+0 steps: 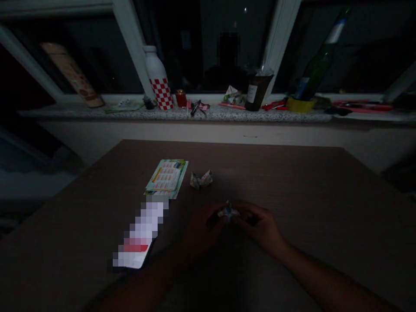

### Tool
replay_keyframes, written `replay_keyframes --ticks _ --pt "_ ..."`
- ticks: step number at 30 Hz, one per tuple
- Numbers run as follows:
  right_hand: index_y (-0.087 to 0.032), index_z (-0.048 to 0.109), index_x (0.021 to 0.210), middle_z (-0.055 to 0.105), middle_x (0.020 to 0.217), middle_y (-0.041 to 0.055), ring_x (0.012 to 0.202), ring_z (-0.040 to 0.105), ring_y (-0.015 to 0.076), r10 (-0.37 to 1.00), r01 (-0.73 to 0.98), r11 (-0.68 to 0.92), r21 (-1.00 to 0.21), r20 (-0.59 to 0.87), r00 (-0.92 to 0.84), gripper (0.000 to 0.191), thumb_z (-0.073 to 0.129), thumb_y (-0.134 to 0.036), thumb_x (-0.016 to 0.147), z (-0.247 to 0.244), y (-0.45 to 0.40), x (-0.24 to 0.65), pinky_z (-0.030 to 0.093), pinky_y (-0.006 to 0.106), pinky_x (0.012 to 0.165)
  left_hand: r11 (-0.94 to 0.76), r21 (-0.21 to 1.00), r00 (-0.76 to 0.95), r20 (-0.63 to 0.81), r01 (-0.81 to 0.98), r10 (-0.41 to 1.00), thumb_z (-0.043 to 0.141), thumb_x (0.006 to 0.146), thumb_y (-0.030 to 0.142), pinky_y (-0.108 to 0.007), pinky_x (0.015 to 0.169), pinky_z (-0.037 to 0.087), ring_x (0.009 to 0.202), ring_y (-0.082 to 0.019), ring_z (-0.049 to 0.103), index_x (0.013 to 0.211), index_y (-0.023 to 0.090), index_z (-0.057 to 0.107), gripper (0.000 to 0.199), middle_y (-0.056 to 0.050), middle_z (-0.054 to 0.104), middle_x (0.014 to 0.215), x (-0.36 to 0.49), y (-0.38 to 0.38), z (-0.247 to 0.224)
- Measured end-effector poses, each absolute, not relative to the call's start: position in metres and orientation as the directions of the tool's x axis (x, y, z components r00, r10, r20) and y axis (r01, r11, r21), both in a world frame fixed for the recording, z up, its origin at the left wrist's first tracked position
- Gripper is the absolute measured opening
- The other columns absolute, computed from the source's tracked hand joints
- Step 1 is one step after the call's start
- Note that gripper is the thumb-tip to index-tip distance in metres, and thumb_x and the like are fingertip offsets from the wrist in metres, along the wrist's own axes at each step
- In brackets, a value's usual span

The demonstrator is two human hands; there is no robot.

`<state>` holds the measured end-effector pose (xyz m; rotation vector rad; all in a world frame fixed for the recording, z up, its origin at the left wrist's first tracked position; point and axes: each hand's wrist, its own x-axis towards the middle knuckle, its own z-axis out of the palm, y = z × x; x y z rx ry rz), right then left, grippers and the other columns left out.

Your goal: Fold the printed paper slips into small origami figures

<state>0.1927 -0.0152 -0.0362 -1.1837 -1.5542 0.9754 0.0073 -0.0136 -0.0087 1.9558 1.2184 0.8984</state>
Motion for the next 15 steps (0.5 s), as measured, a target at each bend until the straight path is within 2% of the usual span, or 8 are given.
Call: replay_keyframes --ticks 6,15 --pt "-0.017 0.069 0.097 0.050 0.060 -0.0036 0.052 0.043 0.0095 0.976 0.228 0.211 -0.950 0.192 -0.104 0.023 0.067 -0.026 0.075 -0.0365 -0.0165 0.1931 0.036 0.020 0.048 -0.308 0.855 0.306 0.186 0.418 0.934 0.053 0.088 0.029 -0.027 0.083 0.048 0.096 -0.018 0.063 0.112 0.022 0.062 0.026 -0.003 0.068 0.106 0.0071 -0.0134 -0.0052" --pt "-0.018 0.070 0.094 0.055 0.060 -0.0019 0.052 0.045 0.0101 0.975 0.271 0.221 -0.937 0.203 -0.095 0.021 0.066 -0.027 0.076 -0.0315 -0.0167 0.1920 0.037 0.020 0.048 -0.275 0.864 0.265 0.173 0.422 0.949 0.053 0.087 0.031 -0.028 0.076 0.048 0.085 -0.018 0.063 0.100 0.020 0.065 0.021 -0.003 0.070 0.092 0.0083 -0.0127 -0.0050"
